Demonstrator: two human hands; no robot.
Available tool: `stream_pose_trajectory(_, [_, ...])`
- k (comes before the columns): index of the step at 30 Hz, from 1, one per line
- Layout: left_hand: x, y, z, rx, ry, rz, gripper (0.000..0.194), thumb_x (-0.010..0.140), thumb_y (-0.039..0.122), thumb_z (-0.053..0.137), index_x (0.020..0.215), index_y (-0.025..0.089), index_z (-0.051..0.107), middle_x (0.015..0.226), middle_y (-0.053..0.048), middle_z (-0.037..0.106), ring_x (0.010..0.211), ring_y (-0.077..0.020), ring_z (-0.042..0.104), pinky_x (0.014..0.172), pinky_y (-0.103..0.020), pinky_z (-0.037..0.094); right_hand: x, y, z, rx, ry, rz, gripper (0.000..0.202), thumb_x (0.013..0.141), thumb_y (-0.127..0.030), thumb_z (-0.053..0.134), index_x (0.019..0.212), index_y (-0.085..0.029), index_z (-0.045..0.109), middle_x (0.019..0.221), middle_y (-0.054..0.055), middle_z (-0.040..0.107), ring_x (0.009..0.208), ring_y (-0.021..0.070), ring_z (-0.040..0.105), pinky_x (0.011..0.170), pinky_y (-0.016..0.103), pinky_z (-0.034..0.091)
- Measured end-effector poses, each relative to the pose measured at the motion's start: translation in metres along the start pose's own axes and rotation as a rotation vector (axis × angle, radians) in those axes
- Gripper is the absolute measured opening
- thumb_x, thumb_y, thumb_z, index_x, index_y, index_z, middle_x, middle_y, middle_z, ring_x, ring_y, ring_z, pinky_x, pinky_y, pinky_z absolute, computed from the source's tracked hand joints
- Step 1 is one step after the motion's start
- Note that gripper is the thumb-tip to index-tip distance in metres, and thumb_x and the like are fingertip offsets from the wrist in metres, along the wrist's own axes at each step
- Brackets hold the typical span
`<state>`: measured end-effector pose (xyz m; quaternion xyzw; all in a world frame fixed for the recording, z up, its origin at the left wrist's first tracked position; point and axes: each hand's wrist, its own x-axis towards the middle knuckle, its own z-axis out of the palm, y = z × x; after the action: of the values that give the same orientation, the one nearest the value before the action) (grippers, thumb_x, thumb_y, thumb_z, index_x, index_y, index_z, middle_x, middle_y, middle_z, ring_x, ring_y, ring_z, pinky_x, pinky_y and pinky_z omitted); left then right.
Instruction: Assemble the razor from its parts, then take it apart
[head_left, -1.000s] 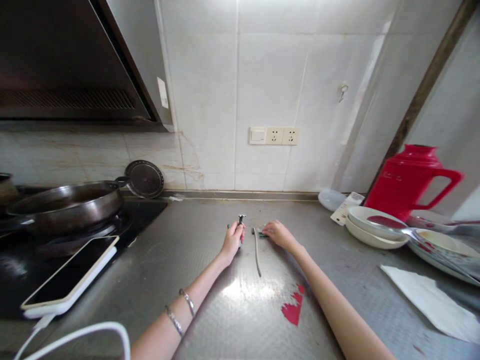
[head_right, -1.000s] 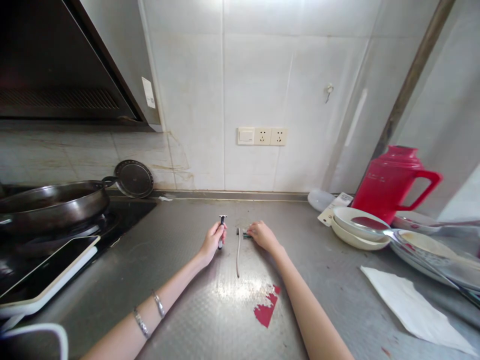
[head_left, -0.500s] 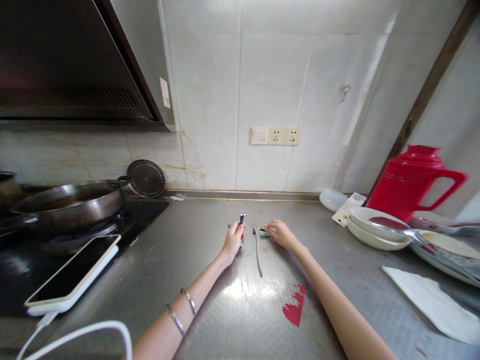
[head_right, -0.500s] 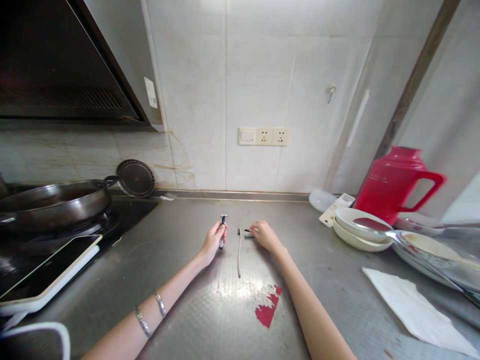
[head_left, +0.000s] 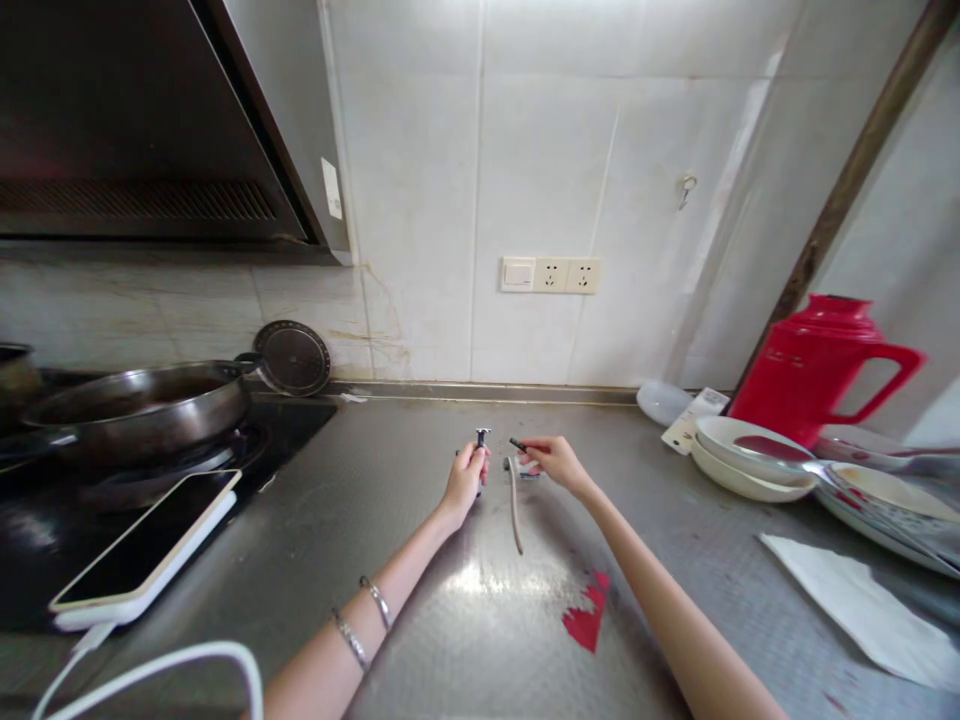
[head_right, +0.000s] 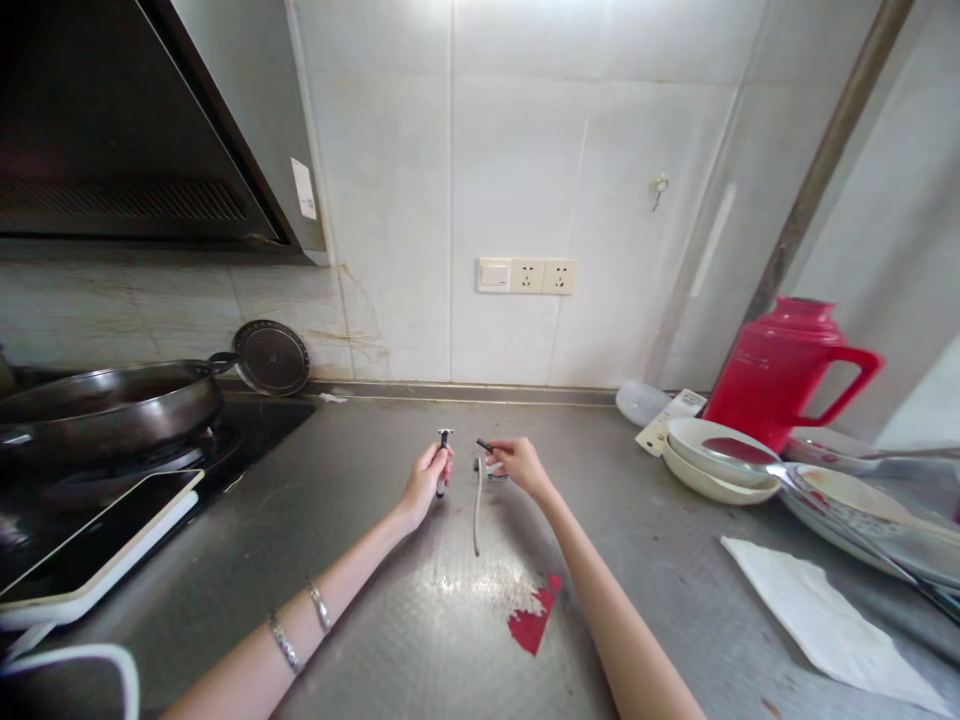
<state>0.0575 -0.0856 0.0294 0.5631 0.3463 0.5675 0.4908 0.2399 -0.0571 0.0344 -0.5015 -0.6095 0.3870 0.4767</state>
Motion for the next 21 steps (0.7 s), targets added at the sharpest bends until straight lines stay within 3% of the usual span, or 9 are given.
stream_pose_trajectory(4, [-0.001,0.003,0.0,-0.014,0.024,-0.011,0.025,0.077,0.042,0.049,0.078,0.017,0.052,0.054,0.005,0.045,0.046,-0.0069,0.041,0.045,-0.018,0.031,-0.004,-0.006,0.003,0.056,-0.027,0.009,0.019,0.067,-0.019,0.058,0.083,-0.014,0.067,0.071,0.005,0.068,0.059,0.0147,0.063,0.043,0.021,0.049])
stream_pose_trajectory(9, [-0.003,0.01,0.001,0.006,0.018,-0.039,0.025,0.07,0.033,0.059,0.086,0.014,0.06,0.066,-0.002,0.062,0.061,-0.0117,0.056,0.057,-0.021,0.041,-0.008,-0.013,0.003,0.051,-0.016,-0.051,0.017,0.066,-0.024,0.059,0.08,-0.014,0.064,0.073,0.006,0.069,0.065,0.0166,0.065,0.05,0.023,0.049])
stream_pose_trajectory(13, [-0.006,0.012,0.003,0.032,-0.037,-0.023,0.019,0.064,0.026,0.066,0.076,0.013,0.061,0.07,-0.004,0.065,0.066,-0.0144,0.06,0.065,-0.024,0.044,-0.009,-0.019,0.005,0.001,0.005,-0.16,0.022,0.068,-0.031,0.059,0.08,-0.014,0.066,0.074,0.007,0.07,0.071,0.0194,0.065,0.056,0.026,0.048])
stream_pose_trajectory(21, [-0.014,0.015,0.01,0.146,-0.005,-0.006,0.027,0.06,0.031,0.07,0.069,0.016,0.049,0.057,0.001,0.061,0.051,-0.0129,0.059,0.052,-0.022,0.042,-0.014,-0.032,0.015,-0.025,0.033,-0.28,0.022,0.071,-0.031,0.057,0.082,-0.015,0.068,0.082,0.007,0.07,0.078,0.0197,0.064,0.07,0.031,0.048])
